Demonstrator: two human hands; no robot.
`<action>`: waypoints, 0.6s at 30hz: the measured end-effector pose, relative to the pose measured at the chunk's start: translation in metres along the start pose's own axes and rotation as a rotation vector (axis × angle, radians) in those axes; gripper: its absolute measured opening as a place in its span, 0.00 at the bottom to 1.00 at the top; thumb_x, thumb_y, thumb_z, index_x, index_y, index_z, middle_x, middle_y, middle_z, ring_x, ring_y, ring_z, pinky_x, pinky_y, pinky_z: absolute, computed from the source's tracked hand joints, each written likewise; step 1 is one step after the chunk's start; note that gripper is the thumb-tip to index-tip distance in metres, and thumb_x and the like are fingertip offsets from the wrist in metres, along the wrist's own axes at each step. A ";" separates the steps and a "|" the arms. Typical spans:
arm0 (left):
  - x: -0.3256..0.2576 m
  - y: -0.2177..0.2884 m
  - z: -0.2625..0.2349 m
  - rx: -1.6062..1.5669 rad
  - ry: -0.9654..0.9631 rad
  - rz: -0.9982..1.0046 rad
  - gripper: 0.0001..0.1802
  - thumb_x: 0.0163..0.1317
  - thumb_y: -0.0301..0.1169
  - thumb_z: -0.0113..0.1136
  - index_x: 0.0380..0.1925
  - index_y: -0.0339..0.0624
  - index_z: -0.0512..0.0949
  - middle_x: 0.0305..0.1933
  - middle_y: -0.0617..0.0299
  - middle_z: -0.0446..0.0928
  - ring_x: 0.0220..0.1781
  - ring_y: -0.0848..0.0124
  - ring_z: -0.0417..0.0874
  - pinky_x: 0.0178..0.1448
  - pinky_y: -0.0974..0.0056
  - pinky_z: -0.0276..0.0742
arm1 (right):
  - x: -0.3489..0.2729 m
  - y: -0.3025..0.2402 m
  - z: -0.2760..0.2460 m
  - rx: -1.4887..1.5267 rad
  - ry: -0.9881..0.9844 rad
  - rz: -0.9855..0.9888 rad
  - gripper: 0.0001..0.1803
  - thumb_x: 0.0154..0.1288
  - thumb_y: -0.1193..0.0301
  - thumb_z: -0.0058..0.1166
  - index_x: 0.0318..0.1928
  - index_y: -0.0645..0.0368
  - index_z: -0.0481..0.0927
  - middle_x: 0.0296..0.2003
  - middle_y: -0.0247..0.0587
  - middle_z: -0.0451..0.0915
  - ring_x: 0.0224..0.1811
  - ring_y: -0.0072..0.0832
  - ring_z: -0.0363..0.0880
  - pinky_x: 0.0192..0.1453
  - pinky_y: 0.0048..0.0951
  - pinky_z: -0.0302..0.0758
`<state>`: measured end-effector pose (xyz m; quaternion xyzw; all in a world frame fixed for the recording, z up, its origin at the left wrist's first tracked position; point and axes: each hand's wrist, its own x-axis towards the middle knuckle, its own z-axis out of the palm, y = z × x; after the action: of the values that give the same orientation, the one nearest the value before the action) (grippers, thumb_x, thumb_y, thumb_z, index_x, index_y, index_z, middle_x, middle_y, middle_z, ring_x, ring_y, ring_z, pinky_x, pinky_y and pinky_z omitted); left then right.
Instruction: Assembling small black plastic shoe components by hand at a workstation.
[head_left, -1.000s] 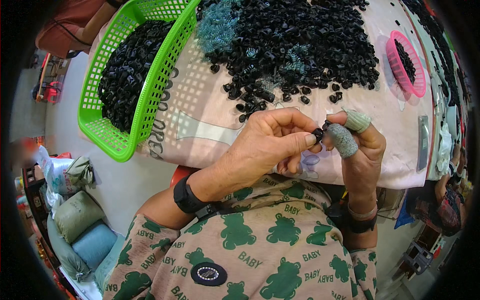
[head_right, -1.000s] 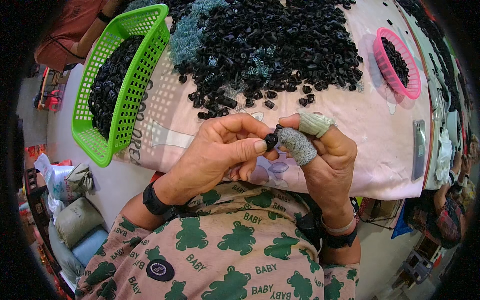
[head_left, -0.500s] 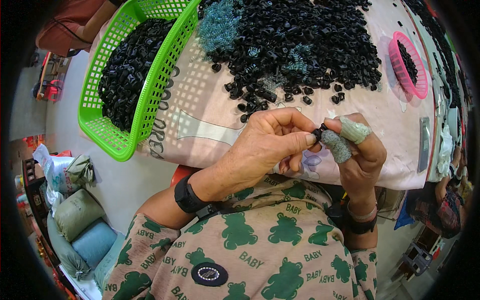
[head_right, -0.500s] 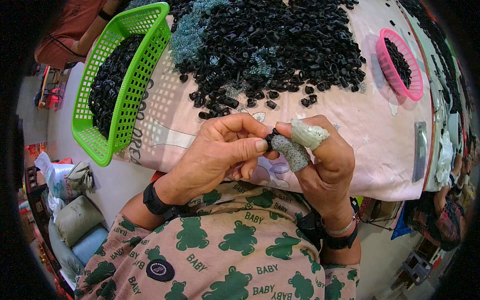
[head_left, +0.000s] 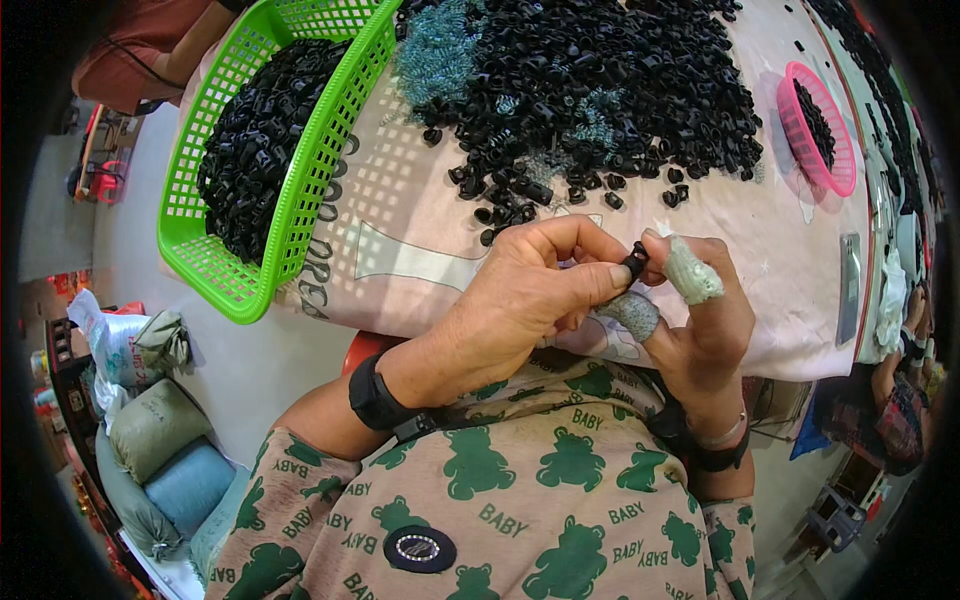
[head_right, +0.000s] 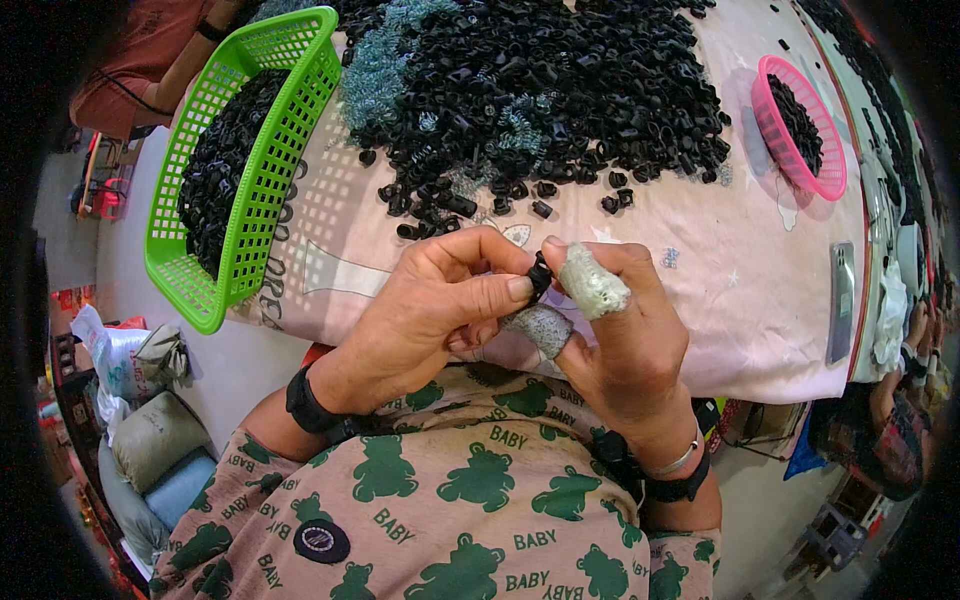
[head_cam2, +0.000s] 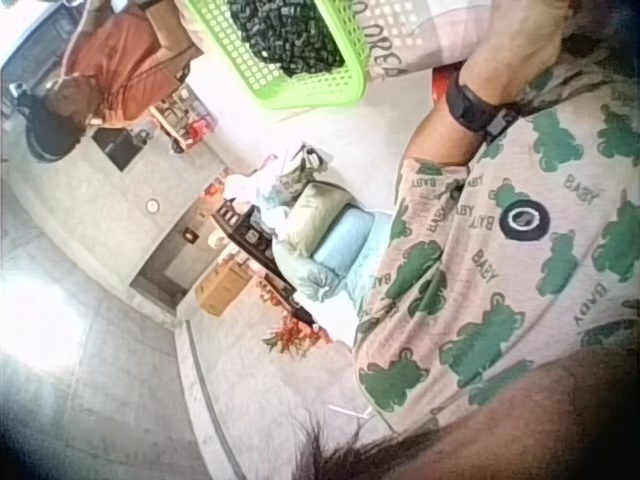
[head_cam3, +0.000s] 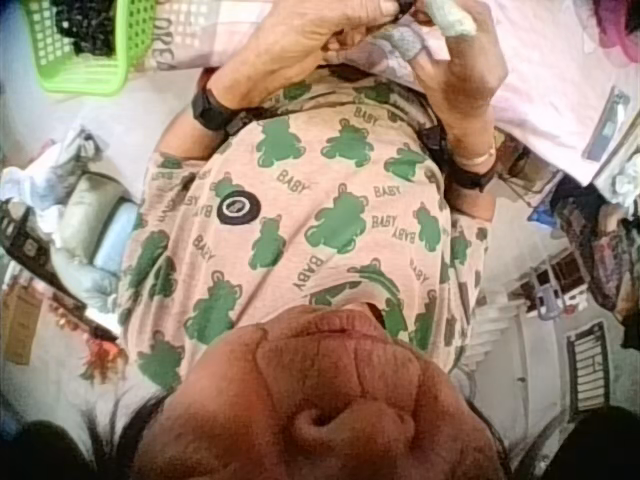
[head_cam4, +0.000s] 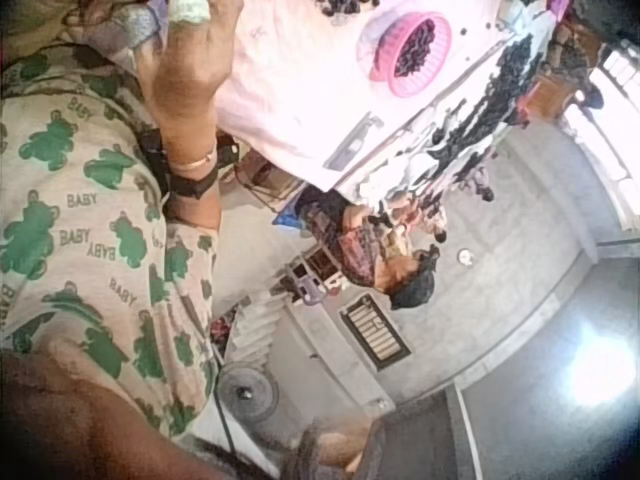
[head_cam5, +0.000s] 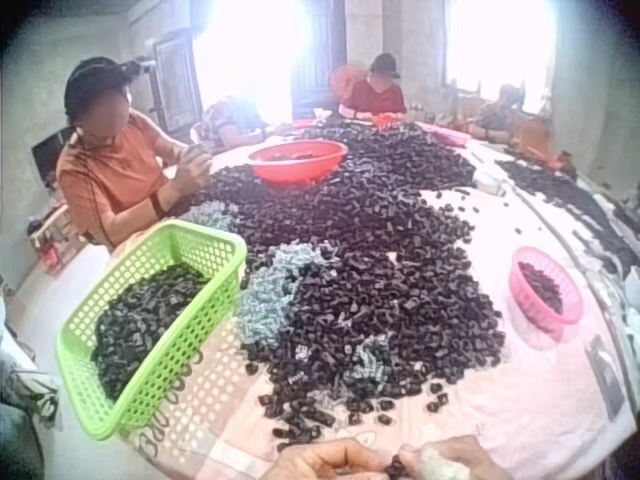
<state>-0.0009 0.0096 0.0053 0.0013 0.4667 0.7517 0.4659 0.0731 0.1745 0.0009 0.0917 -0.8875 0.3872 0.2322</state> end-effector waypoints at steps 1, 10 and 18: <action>0.000 -0.001 0.000 0.007 0.009 0.000 0.07 0.60 0.27 0.61 0.37 0.39 0.77 0.26 0.70 0.74 0.20 0.85 0.68 0.21 0.80 0.61 | 0.000 0.000 0.001 -0.025 0.014 -0.025 0.28 0.41 0.82 0.67 0.48 0.63 0.78 0.37 0.43 0.76 0.35 0.33 0.80 0.36 0.26 0.79; 0.000 0.001 0.000 0.094 -0.007 -0.004 0.06 0.61 0.27 0.59 0.38 0.37 0.77 0.28 0.70 0.74 0.24 0.86 0.68 0.25 0.80 0.61 | -0.004 0.002 0.004 -0.067 0.041 -0.042 0.26 0.40 0.81 0.67 0.46 0.63 0.78 0.36 0.44 0.77 0.34 0.35 0.78 0.34 0.28 0.77; 0.000 -0.003 0.000 0.124 -0.009 0.053 0.07 0.62 0.27 0.58 0.38 0.37 0.78 0.31 0.70 0.76 0.29 0.86 0.73 0.30 0.81 0.68 | 0.001 -0.001 0.003 -0.110 -0.006 -0.125 0.26 0.39 0.80 0.68 0.45 0.64 0.78 0.35 0.44 0.76 0.32 0.35 0.76 0.31 0.29 0.75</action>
<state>0.0009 0.0102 0.0029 0.0458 0.5103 0.7334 0.4468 0.0719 0.1720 -0.0002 0.1353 -0.9007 0.3225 0.2579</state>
